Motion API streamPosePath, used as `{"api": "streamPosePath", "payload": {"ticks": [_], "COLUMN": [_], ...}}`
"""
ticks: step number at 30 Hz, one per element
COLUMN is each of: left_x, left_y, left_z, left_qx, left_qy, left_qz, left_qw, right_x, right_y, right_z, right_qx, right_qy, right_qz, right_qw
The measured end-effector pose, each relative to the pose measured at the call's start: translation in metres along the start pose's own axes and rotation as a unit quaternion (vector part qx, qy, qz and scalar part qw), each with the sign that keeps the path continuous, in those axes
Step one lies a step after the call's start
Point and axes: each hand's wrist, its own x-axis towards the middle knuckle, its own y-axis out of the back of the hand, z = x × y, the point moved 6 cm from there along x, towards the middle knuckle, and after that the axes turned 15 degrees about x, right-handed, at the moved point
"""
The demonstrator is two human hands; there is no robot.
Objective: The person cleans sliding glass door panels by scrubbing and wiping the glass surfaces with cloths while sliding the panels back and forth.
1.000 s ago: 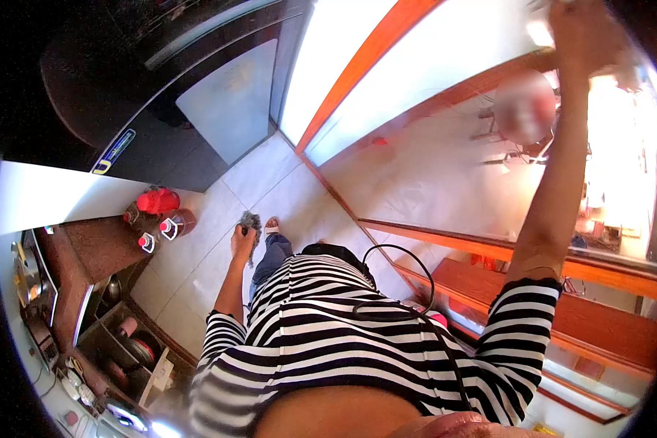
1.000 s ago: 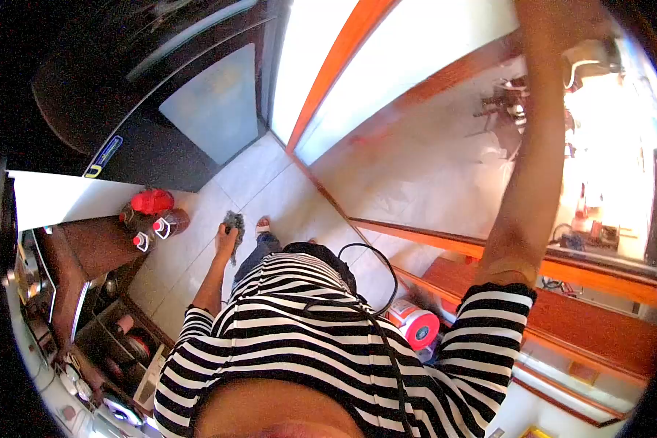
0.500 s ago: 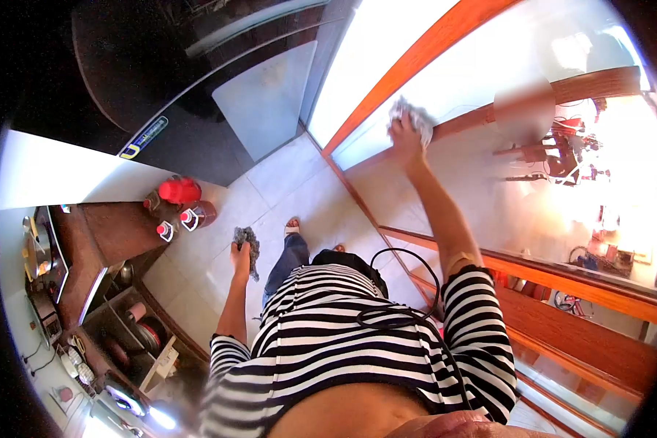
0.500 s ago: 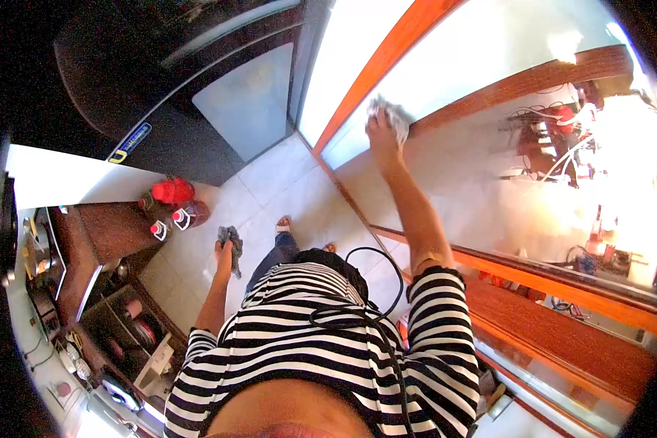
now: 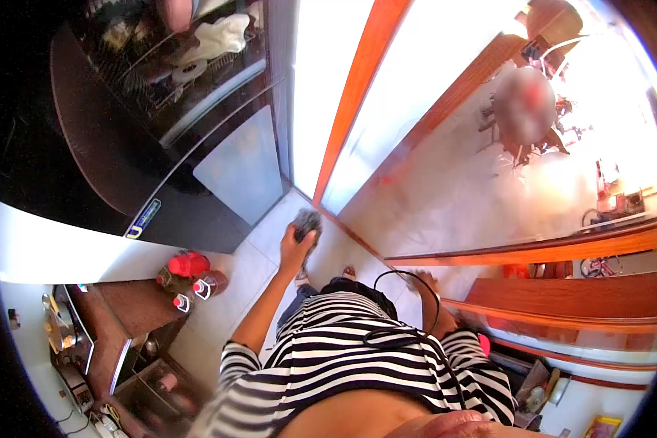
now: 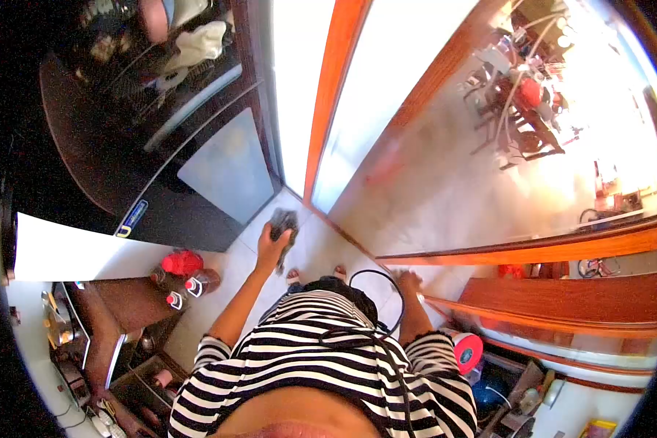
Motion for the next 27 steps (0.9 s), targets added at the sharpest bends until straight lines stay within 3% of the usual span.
{"api": "streamPosePath", "payload": {"ticks": [2,4,5,6,7,8,9,11,14,15,19,21,23,27], "left_x": [0.037,0.063,0.071,0.078,0.087,0.092,0.095,0.108,0.125,0.126,0.119,0.13,0.134,0.13], "left_y": [-0.018,-0.03,-0.03,-0.03,-0.028,-0.026,-0.026,-0.03,-0.049,-0.058,-0.096,-0.097,-0.079,-0.04], "left_z": [0.08,0.159,0.203,0.245,0.284,0.32,0.351,0.402,0.433,0.428,0.353,0.342,0.373,0.463], "left_qx": [0.053,0.078,0.067,0.065,0.064,0.049,0.032,0.068,0.117,0.145,0.214,0.202,0.191,0.117], "left_qy": [-0.131,-0.233,-0.26,-0.312,-0.364,-0.436,-0.504,-0.543,-0.54,-0.541,-0.561,-0.541,-0.502,-0.568], "left_qz": [0.018,0.043,0.056,0.081,0.106,0.152,0.197,0.257,0.303,0.277,0.159,0.187,0.243,0.318], "left_qw": [0.99,0.968,0.962,0.944,0.923,0.886,0.841,0.796,0.776,0.781,0.783,0.795,0.808,0.75], "right_x": [-0.016,-0.072,-0.116,-0.114,-0.133,-0.1,-0.098,-0.098,-0.09,-0.087,-0.074,-0.066,-0.063,-0.055], "right_y": [-0.08,-0.071,-0.002,-0.03,-0.022,-0.109,-0.144,-0.15,-0.144,-0.141,-0.129,-0.124,-0.121,-0.112], "right_z": [0.101,0.088,0.042,0.063,0.053,0.109,0.127,0.133,0.134,0.134,0.132,0.131,0.13,0.126], "right_qx": [0.167,0.343,0.291,0.21,0.258,0.196,0.168,0.221,0.271,0.281,0.309,0.312,0.315,0.312], "right_qy": [-0.213,-0.417,-0.417,-0.384,-0.398,-0.336,-0.294,-0.257,-0.212,-0.201,-0.163,-0.152,-0.142,-0.118], "right_qz": [-0.029,0.014,-0.037,-0.066,-0.068,-0.142,-0.201,-0.16,-0.116,-0.107,-0.084,-0.076,-0.07,-0.065], "right_qw": [0.962,0.842,0.86,0.897,0.877,0.91,0.919,0.927,0.932,0.932,0.933,0.935,0.936,0.94]}}
